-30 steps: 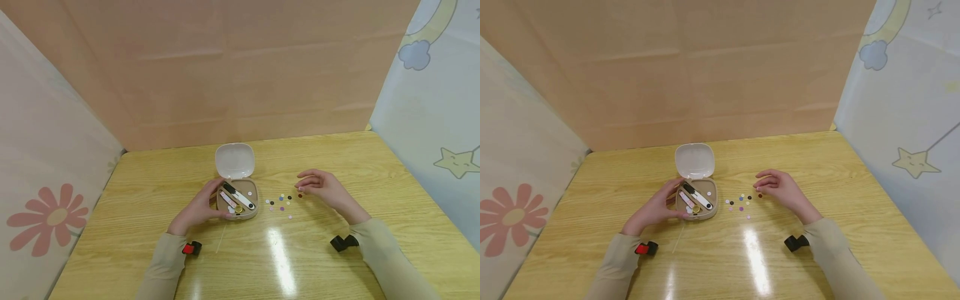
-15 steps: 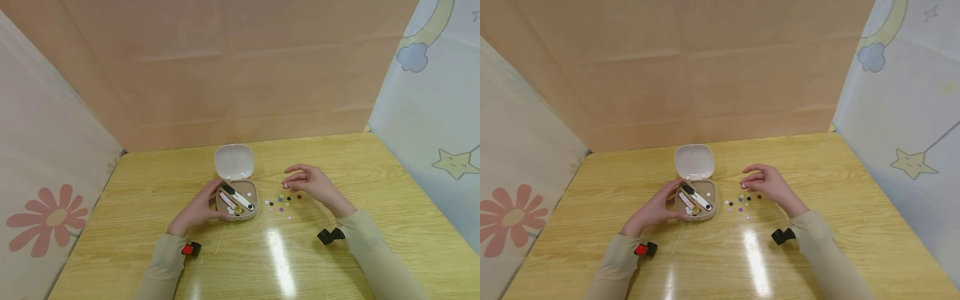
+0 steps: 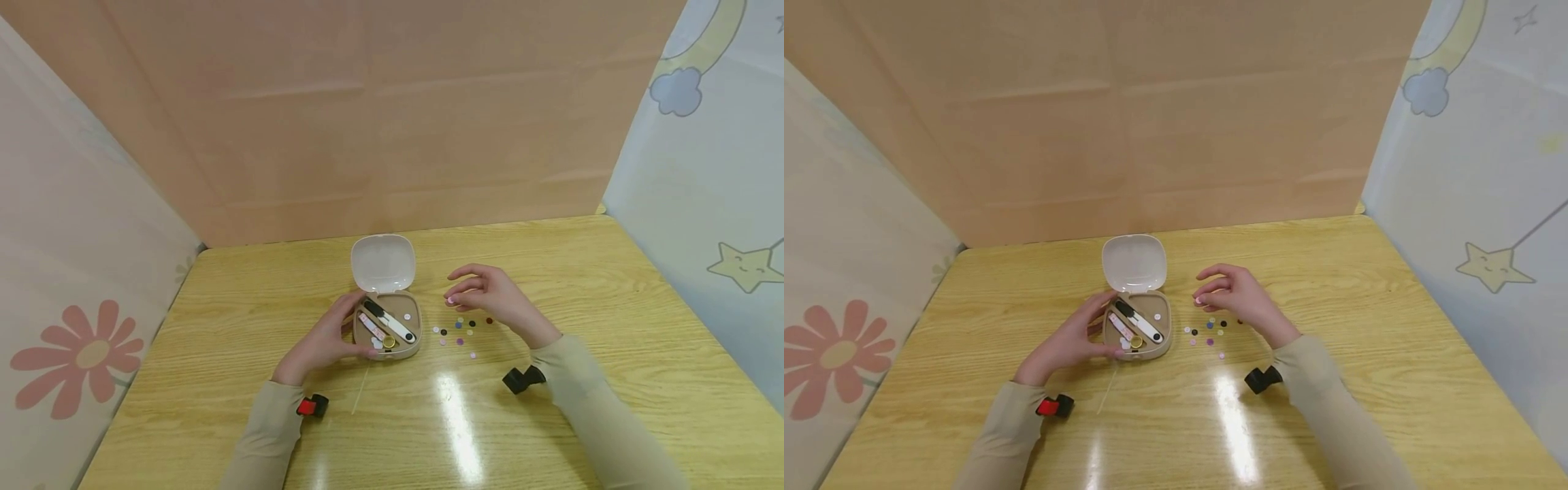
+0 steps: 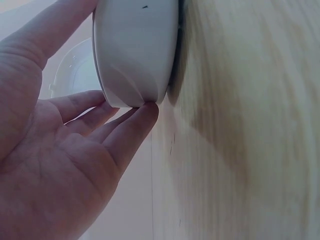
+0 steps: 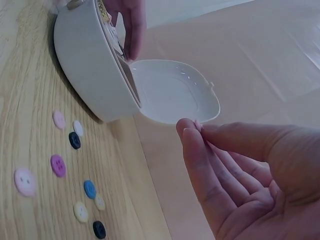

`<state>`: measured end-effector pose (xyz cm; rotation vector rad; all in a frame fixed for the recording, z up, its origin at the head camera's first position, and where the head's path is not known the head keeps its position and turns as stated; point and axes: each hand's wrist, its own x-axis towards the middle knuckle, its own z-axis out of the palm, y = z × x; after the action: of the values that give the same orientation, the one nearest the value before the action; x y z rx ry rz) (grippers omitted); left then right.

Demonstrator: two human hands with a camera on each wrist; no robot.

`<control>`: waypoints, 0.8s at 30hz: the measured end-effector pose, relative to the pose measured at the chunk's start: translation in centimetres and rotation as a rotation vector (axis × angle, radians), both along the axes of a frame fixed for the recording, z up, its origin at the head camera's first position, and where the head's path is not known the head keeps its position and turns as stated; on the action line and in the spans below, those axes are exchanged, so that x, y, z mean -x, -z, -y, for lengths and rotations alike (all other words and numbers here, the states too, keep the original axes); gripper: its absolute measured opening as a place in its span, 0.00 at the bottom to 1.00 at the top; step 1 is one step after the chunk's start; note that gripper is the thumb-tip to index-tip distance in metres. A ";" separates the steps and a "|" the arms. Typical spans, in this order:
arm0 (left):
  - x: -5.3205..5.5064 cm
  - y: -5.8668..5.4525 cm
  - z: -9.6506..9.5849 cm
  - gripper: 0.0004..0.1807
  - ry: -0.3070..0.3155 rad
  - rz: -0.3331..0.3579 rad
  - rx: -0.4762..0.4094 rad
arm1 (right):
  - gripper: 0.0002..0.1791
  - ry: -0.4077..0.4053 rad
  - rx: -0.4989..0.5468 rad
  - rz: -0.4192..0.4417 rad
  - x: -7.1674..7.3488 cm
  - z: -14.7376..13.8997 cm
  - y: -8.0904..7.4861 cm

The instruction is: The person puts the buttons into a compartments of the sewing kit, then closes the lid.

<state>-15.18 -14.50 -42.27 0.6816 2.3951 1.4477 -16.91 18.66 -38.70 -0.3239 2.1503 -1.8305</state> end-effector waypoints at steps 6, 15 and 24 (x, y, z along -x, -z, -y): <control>0.0 0.0 -0.1 0.55 -0.003 -0.005 0.009 | 0.21 0.002 0.026 0.008 0.3 1.2 0.3; -0.1 0.0 -0.2 0.56 -0.033 0.006 0.051 | 0.23 -0.012 0.021 0.001 0.5 3.0 0.4; -0.1 0.1 -0.4 0.57 -0.062 0.007 0.088 | 0.22 0.013 0.033 0.004 1.2 4.4 0.6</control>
<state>-15.08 -14.12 -42.37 0.5849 2.4791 1.3558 -18.07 14.29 -39.25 -0.3136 2.1263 -1.8736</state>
